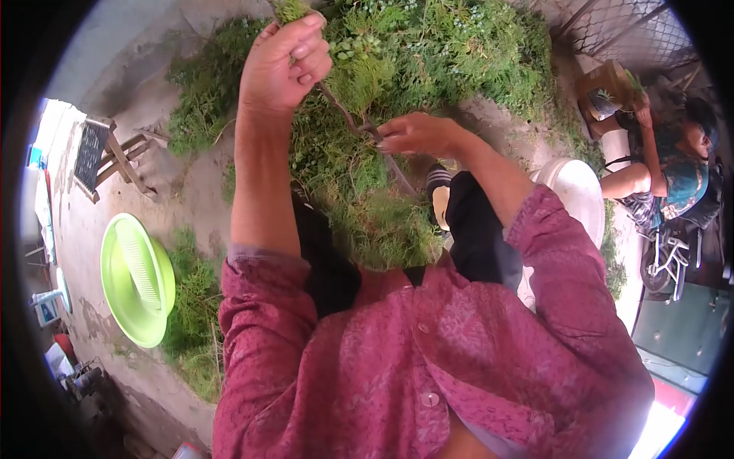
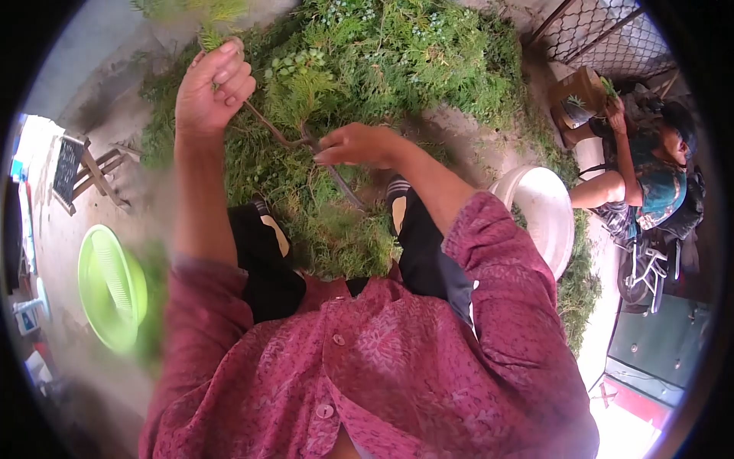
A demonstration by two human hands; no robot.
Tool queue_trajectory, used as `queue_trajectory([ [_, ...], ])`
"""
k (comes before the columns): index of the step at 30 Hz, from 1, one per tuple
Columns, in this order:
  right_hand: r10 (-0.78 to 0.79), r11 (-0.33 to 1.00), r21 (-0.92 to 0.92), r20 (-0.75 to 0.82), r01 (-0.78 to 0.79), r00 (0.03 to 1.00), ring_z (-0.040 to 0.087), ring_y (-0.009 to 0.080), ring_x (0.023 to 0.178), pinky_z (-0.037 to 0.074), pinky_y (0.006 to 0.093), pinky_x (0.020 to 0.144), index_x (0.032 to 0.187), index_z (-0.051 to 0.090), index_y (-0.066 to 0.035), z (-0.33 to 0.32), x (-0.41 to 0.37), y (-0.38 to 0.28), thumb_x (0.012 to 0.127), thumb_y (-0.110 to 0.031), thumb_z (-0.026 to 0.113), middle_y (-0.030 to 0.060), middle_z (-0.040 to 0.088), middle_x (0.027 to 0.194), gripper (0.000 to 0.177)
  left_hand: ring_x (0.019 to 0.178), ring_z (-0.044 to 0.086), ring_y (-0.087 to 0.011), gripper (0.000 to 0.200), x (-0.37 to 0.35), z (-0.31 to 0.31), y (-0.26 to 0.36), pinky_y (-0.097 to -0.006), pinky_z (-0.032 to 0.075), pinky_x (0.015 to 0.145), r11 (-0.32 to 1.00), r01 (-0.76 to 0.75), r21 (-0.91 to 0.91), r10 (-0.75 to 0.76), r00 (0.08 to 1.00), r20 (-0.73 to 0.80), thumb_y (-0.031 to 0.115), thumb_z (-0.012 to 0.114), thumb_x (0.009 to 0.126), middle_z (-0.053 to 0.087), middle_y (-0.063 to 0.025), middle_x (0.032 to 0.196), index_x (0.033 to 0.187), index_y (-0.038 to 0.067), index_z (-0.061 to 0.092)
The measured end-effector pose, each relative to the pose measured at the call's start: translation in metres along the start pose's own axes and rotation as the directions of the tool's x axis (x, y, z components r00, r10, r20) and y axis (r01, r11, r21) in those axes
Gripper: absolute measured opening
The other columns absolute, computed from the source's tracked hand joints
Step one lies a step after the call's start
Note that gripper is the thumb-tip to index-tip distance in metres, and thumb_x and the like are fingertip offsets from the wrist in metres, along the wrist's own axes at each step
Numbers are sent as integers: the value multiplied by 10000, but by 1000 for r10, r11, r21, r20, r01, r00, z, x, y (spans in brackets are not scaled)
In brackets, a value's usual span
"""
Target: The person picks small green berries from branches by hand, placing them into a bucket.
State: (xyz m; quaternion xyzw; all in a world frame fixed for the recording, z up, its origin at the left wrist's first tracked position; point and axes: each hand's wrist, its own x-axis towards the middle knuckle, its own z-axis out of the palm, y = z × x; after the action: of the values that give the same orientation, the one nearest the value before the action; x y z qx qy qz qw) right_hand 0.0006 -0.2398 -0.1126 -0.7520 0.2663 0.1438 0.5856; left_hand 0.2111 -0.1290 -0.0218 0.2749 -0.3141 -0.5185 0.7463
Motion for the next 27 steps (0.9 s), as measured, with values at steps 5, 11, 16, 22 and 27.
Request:
queue_trajectory([
  [5,-64,923,385,155,-1,986,553,114,821,449,251,709,1090,525,-24,14,15,-12,837,-286,572,44,578,900,367,425,276,-47,90,5,-25,7,-207,253,417,991,-3,-132,18,993,114,98,426,874,353,58,551,798,66,463],
  [11,-100,779,622,-12,85,995,427,73,503,344,206,463,922,594,-16,17,6,-22,868,-182,525,-30,477,607,187,625,502,-129,165,7,-9,3,-263,426,569,998,-52,-44,45,988,-150,158,493,848,534,-54,756,940,21,506],
  [16,-70,633,758,-148,159,986,374,66,503,347,241,468,924,577,-1,-2,-5,-34,882,-207,506,-37,422,588,222,910,566,-218,544,3,1,-15,-320,461,791,722,107,683,238,889,-391,343,622,773,580,-160,995,1133,-42,488],
  [22,-170,315,871,-340,378,925,353,61,512,364,250,553,1012,499,20,-42,-11,-34,885,-249,499,-49,390,613,297,687,529,-86,295,-13,24,-52,-234,433,636,654,221,723,-85,972,-220,283,627,782,597,-15,748,884,7,625],
  [27,-162,-16,901,-431,434,888,354,61,507,380,244,536,988,477,-3,-58,-4,-23,913,-265,439,-51,373,600,275,682,496,-61,291,-24,39,-98,-217,413,640,652,394,648,-428,896,-114,266,635,780,579,1,755,902,3,616],
])
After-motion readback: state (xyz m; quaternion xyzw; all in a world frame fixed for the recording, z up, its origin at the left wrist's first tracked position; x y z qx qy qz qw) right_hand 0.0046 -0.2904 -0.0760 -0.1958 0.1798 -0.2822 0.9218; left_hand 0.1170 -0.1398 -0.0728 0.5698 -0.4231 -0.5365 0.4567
